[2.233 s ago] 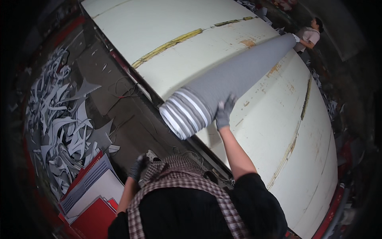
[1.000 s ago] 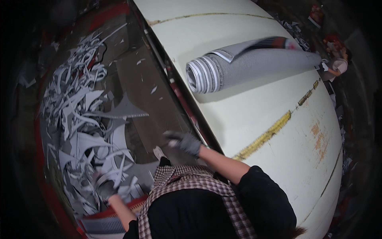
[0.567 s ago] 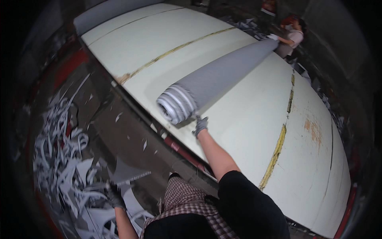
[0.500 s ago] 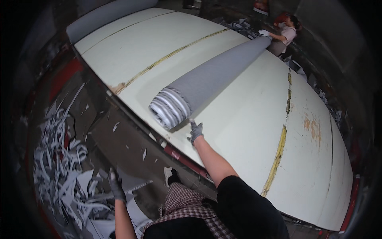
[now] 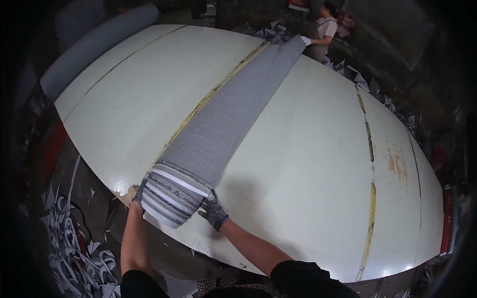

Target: The person unrolls a large roll of printed fabric onto a workspace and uses a rotary electric cutter to cut out individual floor mats along their printed borders.

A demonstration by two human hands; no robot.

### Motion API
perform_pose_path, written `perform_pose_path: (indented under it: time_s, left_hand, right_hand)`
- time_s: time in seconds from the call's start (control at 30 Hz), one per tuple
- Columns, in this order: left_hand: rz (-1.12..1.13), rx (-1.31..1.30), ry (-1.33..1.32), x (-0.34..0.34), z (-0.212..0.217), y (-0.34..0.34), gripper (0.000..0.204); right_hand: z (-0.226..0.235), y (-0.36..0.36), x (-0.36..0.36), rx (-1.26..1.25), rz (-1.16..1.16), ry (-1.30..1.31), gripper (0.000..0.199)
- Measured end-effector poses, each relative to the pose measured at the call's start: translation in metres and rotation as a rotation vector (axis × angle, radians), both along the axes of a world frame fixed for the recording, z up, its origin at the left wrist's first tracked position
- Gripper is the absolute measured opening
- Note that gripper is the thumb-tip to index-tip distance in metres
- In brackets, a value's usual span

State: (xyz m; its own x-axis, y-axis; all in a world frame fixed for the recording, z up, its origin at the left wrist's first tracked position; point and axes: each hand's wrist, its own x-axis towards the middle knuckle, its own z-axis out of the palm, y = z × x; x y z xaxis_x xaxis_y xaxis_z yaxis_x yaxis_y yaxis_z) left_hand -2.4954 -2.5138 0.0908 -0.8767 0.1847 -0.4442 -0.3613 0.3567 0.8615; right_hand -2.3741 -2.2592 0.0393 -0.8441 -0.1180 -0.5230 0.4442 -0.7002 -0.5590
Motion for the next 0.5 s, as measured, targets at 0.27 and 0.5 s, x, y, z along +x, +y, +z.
perform_pose_path:
  time_s: [0.27, 0.5]
  left_hand:
    - [0.030, 0.121, -0.152, -0.009, -0.033, -0.027, 0.056]
    - [-0.023, 0.245, -0.202, -0.007, -0.038, -0.027, 0.049]
  right_hand:
    - [0.052, -0.050, -0.076, 0.064, -0.116, 0.087, 0.106]
    - [0.052, -0.063, -0.087, 0.027, -0.314, 0.091, 0.101]
